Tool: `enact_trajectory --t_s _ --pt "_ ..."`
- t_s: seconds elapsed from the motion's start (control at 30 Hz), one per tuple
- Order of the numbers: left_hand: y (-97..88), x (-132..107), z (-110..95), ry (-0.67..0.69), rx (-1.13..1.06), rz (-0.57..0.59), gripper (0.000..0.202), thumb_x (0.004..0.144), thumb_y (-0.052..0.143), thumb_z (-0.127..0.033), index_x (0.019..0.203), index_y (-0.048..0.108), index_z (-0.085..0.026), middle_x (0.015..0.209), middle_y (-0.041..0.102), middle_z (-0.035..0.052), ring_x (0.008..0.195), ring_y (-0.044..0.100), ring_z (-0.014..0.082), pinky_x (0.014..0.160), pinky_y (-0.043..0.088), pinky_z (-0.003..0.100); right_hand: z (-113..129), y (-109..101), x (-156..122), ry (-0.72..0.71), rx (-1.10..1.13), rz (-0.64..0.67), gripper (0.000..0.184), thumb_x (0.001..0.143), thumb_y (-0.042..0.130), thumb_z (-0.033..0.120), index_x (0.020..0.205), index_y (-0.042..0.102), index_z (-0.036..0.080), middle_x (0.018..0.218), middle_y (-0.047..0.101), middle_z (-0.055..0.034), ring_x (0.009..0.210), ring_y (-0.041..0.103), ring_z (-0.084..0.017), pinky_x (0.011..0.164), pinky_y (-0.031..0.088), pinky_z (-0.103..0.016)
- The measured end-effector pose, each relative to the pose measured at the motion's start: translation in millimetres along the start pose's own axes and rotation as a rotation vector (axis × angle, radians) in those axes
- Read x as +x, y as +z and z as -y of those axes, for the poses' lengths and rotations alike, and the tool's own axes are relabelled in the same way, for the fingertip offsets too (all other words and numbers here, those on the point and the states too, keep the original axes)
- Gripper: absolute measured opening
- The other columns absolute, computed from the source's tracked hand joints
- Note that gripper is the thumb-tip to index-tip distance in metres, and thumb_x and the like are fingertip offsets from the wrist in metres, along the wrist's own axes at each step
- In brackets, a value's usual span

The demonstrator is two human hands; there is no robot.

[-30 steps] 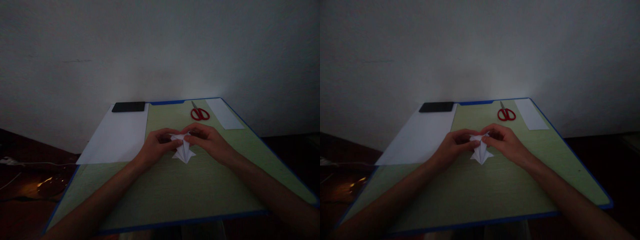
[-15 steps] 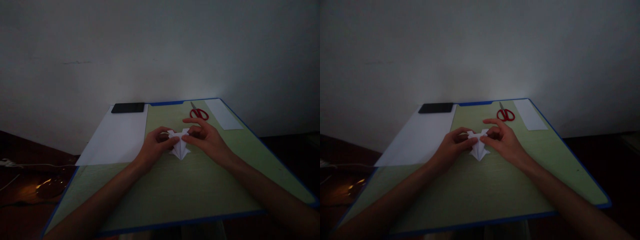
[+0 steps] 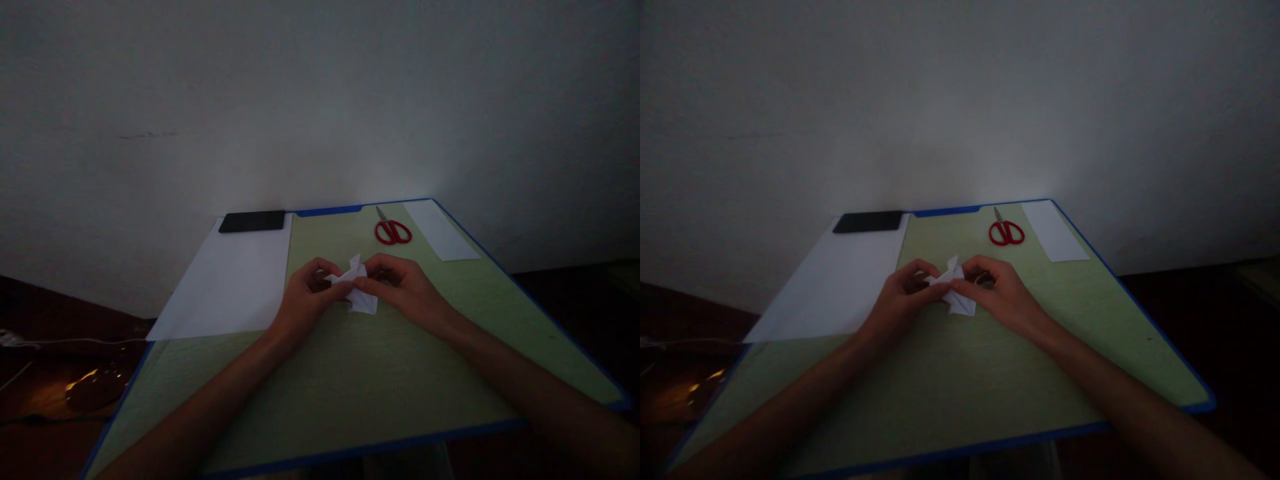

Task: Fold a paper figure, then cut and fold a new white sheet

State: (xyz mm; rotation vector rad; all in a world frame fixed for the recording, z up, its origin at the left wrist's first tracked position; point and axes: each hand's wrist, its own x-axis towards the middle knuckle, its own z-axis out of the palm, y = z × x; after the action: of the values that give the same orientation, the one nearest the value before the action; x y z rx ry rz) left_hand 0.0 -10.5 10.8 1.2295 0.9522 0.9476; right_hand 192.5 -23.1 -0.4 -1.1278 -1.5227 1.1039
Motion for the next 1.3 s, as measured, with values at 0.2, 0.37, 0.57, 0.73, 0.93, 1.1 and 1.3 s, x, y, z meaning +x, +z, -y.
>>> enact_trajectory --t_s 0.2,0.37,0.57,0.73,0.93,1.1,1.3 --pt "-2.0 0 2 0.056 0.083 0.034 0.019 0.076 0.081 -0.030 0.088 0.072 -0.017 0.081 0.075 0.0030 0.070 0.070 0.0150 0.063 0.053 0.023 2 -3 1 -0.051 -0.076 -0.008 0.011 0.083 0.074 0.029 0.083 0.070 0.020 0.082 0.067 -0.0006 0.079 0.061 -0.017 0.073 0.046 -0.032" --pt "-4.2 1 2 0.102 0.142 0.068 0.017 0.077 0.081 -0.032 0.086 0.075 -0.018 0.084 0.075 0.0027 0.076 0.069 0.0149 0.070 0.054 0.024 9 -7 0 -0.183 -0.186 0.012 0.010 0.082 0.075 0.024 0.077 0.069 0.019 0.079 0.061 0.0010 0.079 0.059 -0.016 0.074 0.042 -0.031" --pt "-6.5 1 0 0.137 0.155 0.055 0.016 0.077 0.081 -0.032 0.083 0.075 -0.019 0.082 0.074 0.0018 0.077 0.068 0.0150 0.072 0.054 0.025 14 -7 0 -0.201 -0.246 0.048 0.010 0.084 0.075 0.026 0.078 0.071 0.020 0.079 0.062 0.0005 0.081 0.060 -0.016 0.077 0.044 -0.032" --pt "-8.0 2 0 0.155 0.173 0.023 0.016 0.078 0.080 -0.032 0.079 0.074 -0.018 0.078 0.072 0.0010 0.072 0.066 0.0135 0.069 0.052 0.024 11 -5 1 -0.163 -0.203 0.002 0.011 0.086 0.074 0.031 0.083 0.074 0.020 0.083 0.067 -0.0013 0.080 0.063 -0.016 0.075 0.047 -0.032" --pt "-5.7 -1 0 0.155 0.189 0.020 0.016 0.080 0.080 -0.033 0.080 0.074 -0.018 0.078 0.072 0.0014 0.073 0.065 0.0134 0.068 0.050 0.023 10 -2 0 -0.180 -0.154 -0.031 0.010 0.086 0.074 0.031 0.090 0.073 0.021 0.086 0.072 -0.0018 0.083 0.066 -0.017 0.076 0.051 -0.032" --pt "-1.9 -7 1 0.184 0.192 0.007 0.016 0.081 0.079 -0.033 0.079 0.073 -0.019 0.079 0.072 0.0011 0.076 0.065 0.0139 0.071 0.049 0.024 14 -1 -3 -0.242 -0.197 -0.060 0.006 0.086 0.072 0.025 0.084 0.071 0.020 0.080 0.069 -0.0002 0.076 0.063 -0.015 0.071 0.049 -0.029" --pt "4.0 -11 -2 0.195 0.102 -0.009 0.015 0.081 0.079 -0.031 0.077 0.071 -0.019 0.078 0.071 0.0000 0.076 0.064 0.0134 0.072 0.049 0.024 19 2 -8 -0.326 -0.223 -0.097 0.006 0.089 0.068 0.022 0.084 0.069 0.020 0.081 0.068 0.0001 0.077 0.062 -0.015 0.071 0.048 -0.028"
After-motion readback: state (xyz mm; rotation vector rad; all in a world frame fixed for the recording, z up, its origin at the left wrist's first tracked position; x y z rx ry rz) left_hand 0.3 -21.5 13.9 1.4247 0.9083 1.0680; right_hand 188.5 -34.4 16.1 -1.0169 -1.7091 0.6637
